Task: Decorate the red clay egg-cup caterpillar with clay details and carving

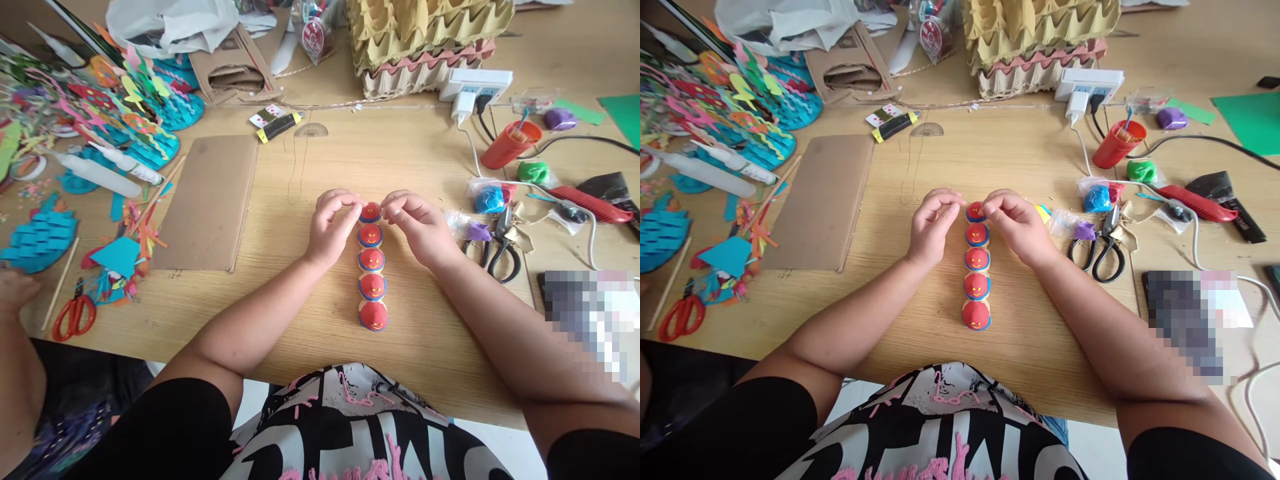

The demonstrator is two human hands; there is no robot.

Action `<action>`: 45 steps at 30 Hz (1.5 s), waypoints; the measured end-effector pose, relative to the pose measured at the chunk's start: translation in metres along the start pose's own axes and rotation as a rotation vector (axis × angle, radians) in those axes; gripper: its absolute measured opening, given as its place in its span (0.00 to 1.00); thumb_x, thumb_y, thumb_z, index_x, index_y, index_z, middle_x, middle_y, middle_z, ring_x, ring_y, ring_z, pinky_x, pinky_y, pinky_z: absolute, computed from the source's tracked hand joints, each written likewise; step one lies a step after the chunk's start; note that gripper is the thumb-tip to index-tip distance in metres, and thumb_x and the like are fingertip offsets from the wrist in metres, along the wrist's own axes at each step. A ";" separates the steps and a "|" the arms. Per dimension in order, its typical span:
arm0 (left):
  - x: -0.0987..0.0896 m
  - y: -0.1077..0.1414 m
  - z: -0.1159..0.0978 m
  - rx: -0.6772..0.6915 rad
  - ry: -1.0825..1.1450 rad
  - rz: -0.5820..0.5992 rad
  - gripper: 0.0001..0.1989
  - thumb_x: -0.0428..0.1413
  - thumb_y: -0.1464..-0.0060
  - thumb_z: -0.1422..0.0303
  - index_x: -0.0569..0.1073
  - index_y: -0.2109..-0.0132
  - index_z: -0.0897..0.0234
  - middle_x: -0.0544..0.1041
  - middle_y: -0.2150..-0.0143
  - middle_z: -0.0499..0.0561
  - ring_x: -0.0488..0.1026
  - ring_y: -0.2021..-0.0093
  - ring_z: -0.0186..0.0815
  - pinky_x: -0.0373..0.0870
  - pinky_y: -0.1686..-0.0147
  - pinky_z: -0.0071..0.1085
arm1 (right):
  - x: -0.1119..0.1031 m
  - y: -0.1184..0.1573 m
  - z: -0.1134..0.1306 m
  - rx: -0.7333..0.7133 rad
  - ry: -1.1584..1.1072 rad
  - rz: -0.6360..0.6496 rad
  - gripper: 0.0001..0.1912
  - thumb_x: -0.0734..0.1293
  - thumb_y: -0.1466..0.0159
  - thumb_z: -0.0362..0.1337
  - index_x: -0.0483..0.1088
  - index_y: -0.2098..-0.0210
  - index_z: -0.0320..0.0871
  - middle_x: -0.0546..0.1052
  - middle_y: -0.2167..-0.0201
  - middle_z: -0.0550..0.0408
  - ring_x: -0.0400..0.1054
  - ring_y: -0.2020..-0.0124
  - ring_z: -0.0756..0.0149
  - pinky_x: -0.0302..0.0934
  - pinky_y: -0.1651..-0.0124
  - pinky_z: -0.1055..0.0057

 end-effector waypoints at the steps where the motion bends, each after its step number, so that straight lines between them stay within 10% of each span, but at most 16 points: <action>1: 0.000 0.000 -0.003 0.018 -0.013 0.002 0.21 0.57 0.30 0.45 0.82 0.58 0.56 0.83 0.53 0.54 0.79 0.44 0.43 0.72 0.36 0.44 | 0.000 0.000 0.001 -0.006 0.009 0.001 0.24 0.77 0.36 0.61 0.79 0.70 0.47 0.79 0.63 0.53 0.73 0.60 0.63 0.69 0.51 0.62; 22: 0.013 0.003 -0.017 0.159 -0.178 0.093 0.16 0.60 0.31 0.50 0.83 0.59 0.54 0.82 0.52 0.52 0.76 0.42 0.42 0.67 0.28 0.48 | 0.011 0.001 0.008 -0.067 0.160 0.100 0.33 0.65 0.31 0.70 0.78 0.72 0.48 0.80 0.67 0.51 0.73 0.62 0.61 0.71 0.53 0.60; 45: 0.001 0.001 -0.007 0.072 -0.136 -0.040 0.18 0.59 0.30 0.48 0.82 0.57 0.56 0.82 0.53 0.53 0.78 0.45 0.42 0.71 0.36 0.44 | 0.002 0.000 0.001 0.037 -0.038 0.014 0.23 0.81 0.40 0.59 0.76 0.67 0.47 0.79 0.65 0.55 0.73 0.62 0.65 0.70 0.56 0.65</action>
Point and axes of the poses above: each hand's wrist, its own y-axis away from the middle knuckle, its own x-axis out of the palm, z = x × y, the point moved 8 cm from there along -y, towards the middle knuckle
